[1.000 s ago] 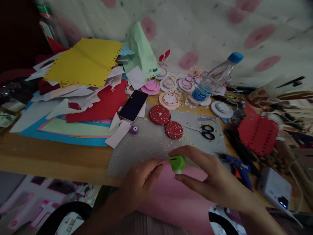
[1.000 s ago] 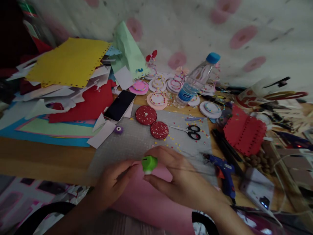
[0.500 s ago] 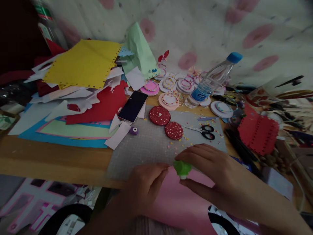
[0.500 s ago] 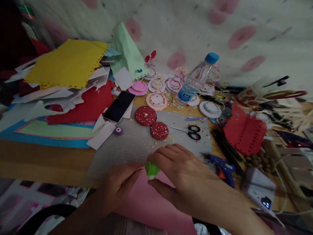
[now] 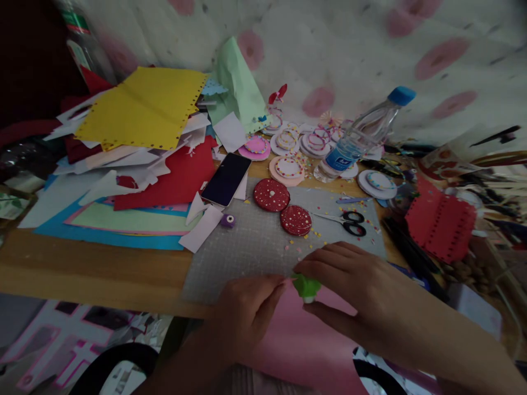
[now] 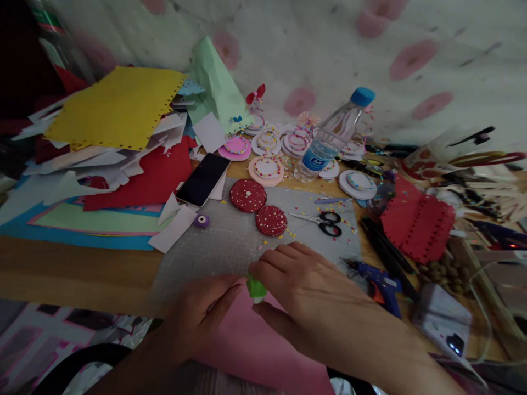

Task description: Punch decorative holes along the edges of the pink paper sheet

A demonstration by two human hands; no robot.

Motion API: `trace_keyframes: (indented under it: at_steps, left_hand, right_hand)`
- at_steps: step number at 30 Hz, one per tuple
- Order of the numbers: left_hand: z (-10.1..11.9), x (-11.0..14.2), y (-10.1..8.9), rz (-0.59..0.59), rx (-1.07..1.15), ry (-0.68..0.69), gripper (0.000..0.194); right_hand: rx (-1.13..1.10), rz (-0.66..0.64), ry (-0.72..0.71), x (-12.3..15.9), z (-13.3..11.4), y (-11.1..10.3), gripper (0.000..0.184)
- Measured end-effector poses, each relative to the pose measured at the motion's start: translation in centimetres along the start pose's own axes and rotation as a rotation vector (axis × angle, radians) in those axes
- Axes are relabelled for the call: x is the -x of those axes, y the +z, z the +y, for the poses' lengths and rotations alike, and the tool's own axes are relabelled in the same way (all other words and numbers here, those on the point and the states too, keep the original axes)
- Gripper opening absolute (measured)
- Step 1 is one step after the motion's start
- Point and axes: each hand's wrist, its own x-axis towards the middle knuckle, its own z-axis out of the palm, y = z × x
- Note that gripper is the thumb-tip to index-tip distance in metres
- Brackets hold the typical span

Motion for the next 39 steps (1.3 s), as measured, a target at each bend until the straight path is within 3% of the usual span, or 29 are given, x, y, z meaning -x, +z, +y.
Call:
trace_keyframes:
  at_steps: [14,23,28,35,39]
  left_hand:
    - [0.1,0.3,-0.1,-0.038,0.010,-0.024,0.026]
    - [-0.2,0.2,0.2,-0.030,-0.021,-0.007,0.026]
    - [-0.1,0.2,0.2,-0.032,0.024,-0.011,0.025]
    - [-0.7,0.0,-0.3,-0.054,0.234,-0.297,0.018]
    - [-0.9,-0.2,-0.5,-0.078,0.316,-0.357,0.016]
  right_hand:
    - [0.014,-0.024,0.023,0.1,0.3,0.4,0.022]
    - [0.006,-0.028,0.033,-0.4,0.3,0.6,0.013]
    - [-0.096,-0.069,0.050,-0.7,0.1,0.9,0.015]
    - [-0.353,-0.092,0.115,-1.6,1.9,3.3,0.020]
    - [-0.395,-0.086,0.157,-2.1,2.1,4.4,0.017]
